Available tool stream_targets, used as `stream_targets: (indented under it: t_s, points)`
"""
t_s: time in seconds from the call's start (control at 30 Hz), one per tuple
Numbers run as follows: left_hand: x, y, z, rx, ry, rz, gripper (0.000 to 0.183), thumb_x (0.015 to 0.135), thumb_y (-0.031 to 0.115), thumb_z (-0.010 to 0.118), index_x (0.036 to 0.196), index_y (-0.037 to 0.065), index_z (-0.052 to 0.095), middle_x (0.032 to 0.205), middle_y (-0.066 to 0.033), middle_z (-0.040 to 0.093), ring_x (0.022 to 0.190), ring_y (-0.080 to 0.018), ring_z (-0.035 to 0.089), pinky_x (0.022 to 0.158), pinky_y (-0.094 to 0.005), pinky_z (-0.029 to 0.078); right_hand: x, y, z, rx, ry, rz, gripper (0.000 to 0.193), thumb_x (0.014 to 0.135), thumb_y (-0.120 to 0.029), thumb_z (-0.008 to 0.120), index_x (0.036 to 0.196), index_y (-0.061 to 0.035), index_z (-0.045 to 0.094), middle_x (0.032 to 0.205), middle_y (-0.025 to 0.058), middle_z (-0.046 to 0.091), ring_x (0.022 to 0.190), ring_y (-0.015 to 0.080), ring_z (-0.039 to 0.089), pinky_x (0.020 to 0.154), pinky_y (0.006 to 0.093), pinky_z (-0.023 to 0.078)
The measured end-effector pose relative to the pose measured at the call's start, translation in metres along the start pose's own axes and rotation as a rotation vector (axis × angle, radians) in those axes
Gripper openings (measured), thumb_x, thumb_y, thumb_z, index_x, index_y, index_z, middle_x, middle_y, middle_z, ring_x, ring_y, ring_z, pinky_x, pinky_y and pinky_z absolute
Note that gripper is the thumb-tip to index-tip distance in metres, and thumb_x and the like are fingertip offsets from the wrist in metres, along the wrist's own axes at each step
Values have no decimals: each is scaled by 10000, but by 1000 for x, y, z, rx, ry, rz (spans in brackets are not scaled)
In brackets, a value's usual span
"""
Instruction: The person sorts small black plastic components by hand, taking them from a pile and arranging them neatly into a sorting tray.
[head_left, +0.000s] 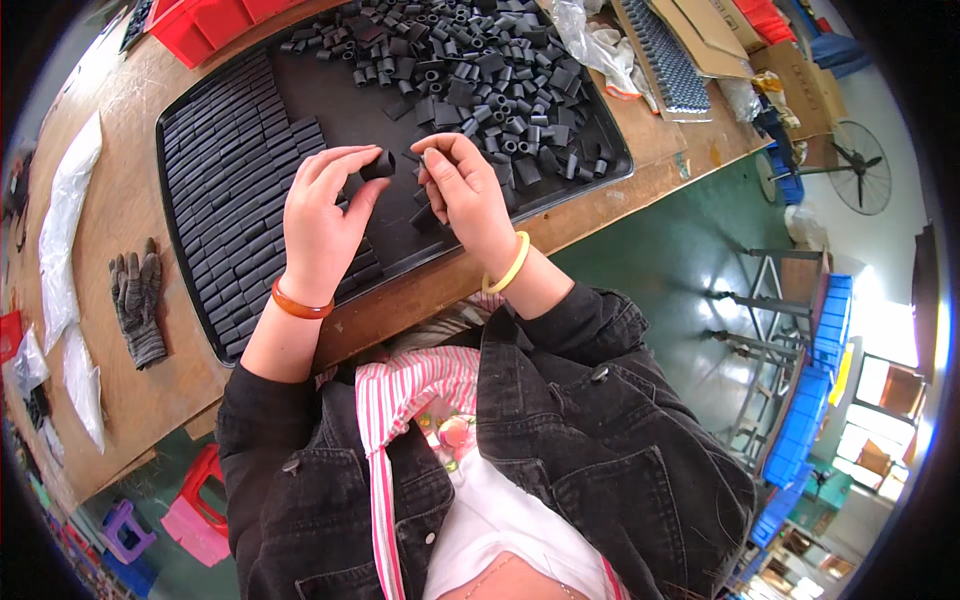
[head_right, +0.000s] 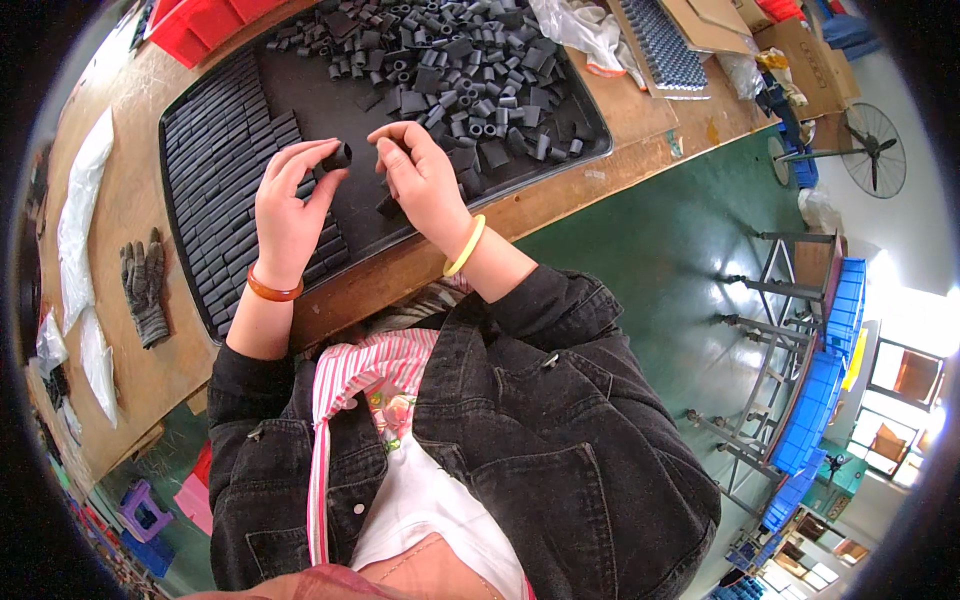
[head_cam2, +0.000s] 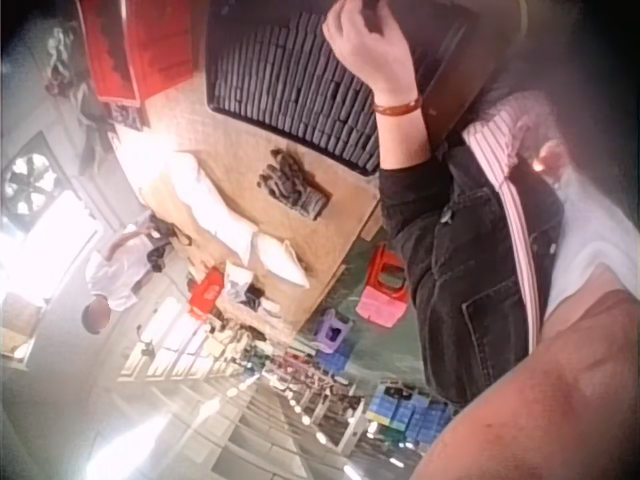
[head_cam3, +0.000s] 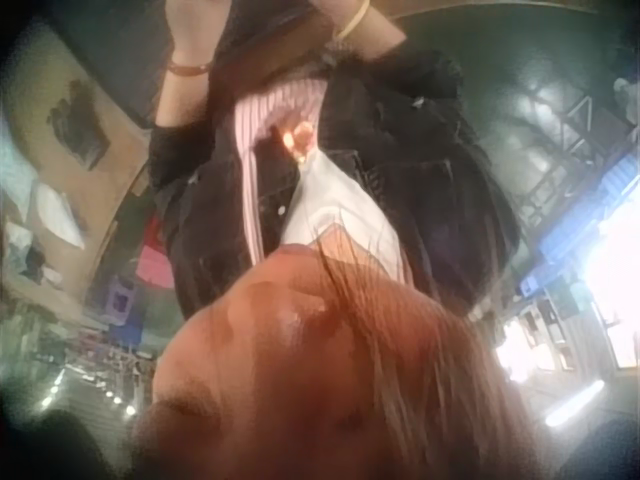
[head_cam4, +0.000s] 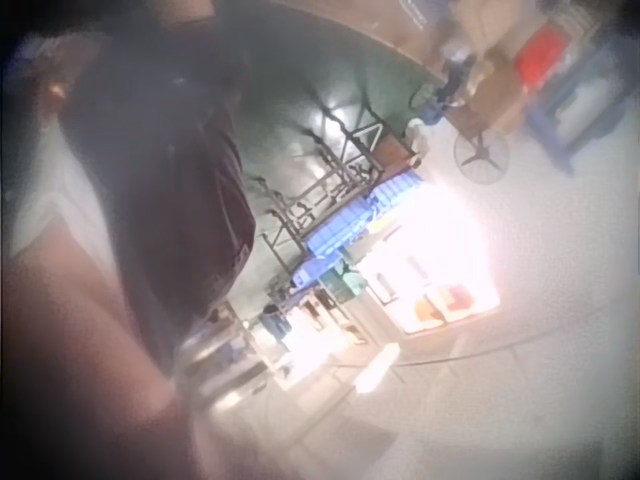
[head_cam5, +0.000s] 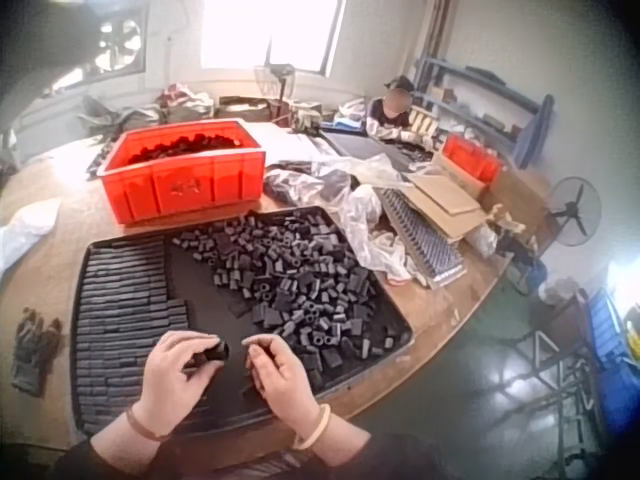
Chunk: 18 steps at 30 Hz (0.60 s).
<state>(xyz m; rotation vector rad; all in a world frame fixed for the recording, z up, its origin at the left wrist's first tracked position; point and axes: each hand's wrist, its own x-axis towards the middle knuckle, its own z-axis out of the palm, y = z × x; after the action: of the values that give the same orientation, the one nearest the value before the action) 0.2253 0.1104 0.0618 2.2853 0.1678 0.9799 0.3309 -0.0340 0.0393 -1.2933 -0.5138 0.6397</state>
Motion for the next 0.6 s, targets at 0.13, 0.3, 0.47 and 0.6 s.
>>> stream_targets:
  t_s: [0.13, 0.3, 0.47, 0.6]
  points:
    - [-2, 1, -1, -94, -64, -124, 216, 775, 19, 761, 985, 41, 718, 904, -59, 693, 859, -233, 636, 772, -318, 505, -4, -3, 1, 40, 10, -37, 163, 1029, -170, 538, 1123, -47, 592, 824, -3, 572, 551, 13, 438, 477, 166, 350]
    - [-3, 3, -1, -167, -172, -202, 194, 774, 0, 756, 961, 25, 712, 896, -73, 685, 815, -218, 638, 746, -302, 510, -8, -2, 1, -63, -24, -100, 162, 996, -147, 605, 1109, -33, 587, 856, 8, 578, 638, 21, 482, 561, 166, 392]
    - [-8, 3, 2, -284, -222, -277, 190, 790, -1, 746, 976, 12, 709, 895, -78, 679, 791, -190, 648, 740, -285, 519, -7, -2, 7, -359, 76, -325, 213, 915, -117, 713, 1063, -26, 590, 866, 2, 573, 804, 74, 531, 737, 214, 448]
    - [-6, 4, 3, -278, -228, -289, 199, 793, -1, 746, 988, 3, 706, 899, -74, 678, 791, -177, 647, 743, -274, 518, -7, -2, 6, -370, 161, -299, 229, 892, -142, 744, 1035, -23, 610, 856, 4, 582, 779, 81, 529, 730, 226, 458]
